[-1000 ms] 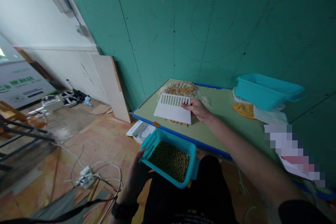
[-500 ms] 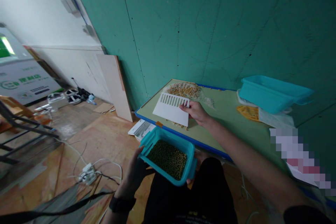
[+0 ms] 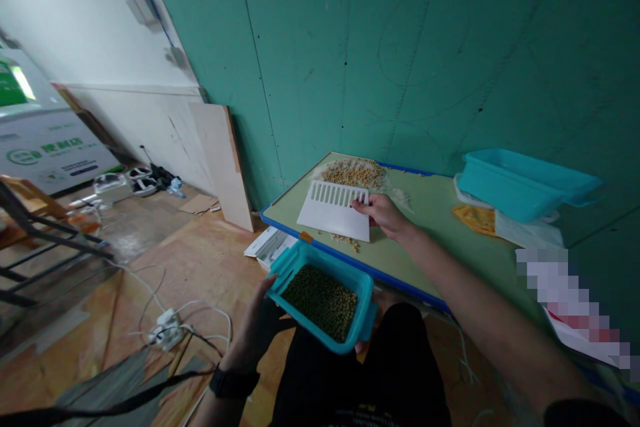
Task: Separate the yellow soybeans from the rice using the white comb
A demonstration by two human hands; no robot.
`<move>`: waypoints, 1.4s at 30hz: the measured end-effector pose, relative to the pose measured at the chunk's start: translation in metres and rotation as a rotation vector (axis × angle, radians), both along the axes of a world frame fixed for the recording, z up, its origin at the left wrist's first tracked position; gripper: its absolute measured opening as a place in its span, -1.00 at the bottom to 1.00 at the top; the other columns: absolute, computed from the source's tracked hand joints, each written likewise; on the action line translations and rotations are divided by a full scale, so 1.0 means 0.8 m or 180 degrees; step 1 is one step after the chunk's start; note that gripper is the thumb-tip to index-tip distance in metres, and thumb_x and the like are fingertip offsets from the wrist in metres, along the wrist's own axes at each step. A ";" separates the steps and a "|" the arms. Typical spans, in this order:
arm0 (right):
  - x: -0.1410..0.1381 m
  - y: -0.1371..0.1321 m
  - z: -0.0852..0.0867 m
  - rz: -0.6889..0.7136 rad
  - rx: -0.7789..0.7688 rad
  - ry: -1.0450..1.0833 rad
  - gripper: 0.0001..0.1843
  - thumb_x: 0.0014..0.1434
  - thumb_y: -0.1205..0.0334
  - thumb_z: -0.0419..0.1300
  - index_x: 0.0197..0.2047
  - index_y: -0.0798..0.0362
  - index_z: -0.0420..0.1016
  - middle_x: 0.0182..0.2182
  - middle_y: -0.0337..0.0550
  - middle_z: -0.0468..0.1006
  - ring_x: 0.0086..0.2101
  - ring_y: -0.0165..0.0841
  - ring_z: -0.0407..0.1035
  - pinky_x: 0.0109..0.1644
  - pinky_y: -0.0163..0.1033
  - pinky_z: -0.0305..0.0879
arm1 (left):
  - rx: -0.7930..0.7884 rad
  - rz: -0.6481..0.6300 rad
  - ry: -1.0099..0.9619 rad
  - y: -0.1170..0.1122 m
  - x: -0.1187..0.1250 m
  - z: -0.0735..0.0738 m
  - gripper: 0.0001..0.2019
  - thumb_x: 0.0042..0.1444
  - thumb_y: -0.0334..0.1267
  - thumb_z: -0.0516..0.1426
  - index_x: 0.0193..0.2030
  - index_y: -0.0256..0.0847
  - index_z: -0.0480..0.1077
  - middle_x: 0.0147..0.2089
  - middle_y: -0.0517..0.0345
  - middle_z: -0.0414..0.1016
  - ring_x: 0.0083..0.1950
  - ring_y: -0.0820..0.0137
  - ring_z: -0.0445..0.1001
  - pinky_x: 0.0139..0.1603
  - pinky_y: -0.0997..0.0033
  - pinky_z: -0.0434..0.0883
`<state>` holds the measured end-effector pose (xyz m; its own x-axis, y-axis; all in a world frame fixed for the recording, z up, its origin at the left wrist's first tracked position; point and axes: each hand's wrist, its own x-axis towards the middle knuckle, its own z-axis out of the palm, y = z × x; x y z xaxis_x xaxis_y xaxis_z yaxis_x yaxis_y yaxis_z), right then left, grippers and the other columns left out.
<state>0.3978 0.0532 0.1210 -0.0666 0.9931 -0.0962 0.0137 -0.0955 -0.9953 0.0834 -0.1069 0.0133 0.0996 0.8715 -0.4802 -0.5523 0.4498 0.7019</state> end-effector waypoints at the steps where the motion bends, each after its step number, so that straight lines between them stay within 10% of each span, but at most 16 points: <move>1: 0.002 -0.001 0.002 0.0023 -0.0025 -0.0012 -0.67 0.05 0.09 0.62 -0.33 0.09 0.64 -0.40 -0.14 0.70 -0.42 -0.30 0.52 -0.38 -0.25 0.43 | 0.0003 -0.0009 0.0061 0.000 0.001 -0.002 -0.50 0.21 0.15 0.39 0.13 -0.15 0.65 0.02 -0.13 0.80 -0.05 -0.04 0.72 -0.09 -0.04 0.65; 42: 0.006 -0.016 -0.008 0.0442 -0.0162 0.0083 -0.60 -0.03 0.03 0.68 -0.31 0.06 0.66 -0.40 -0.14 0.68 -0.41 -0.34 0.48 -0.41 -0.28 0.39 | 0.0067 -0.0376 -0.0049 -0.011 0.032 -0.008 -0.51 0.13 0.29 0.41 -0.05 -0.08 0.70 -0.13 -0.03 0.77 0.09 -0.05 0.69 -0.03 0.07 0.62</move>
<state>0.4024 0.0405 0.1143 -0.2061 0.9681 -0.1426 0.0045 -0.1448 -0.9894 0.1090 -0.1160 0.0072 0.2094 0.8632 -0.4594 -0.5073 0.4975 0.7037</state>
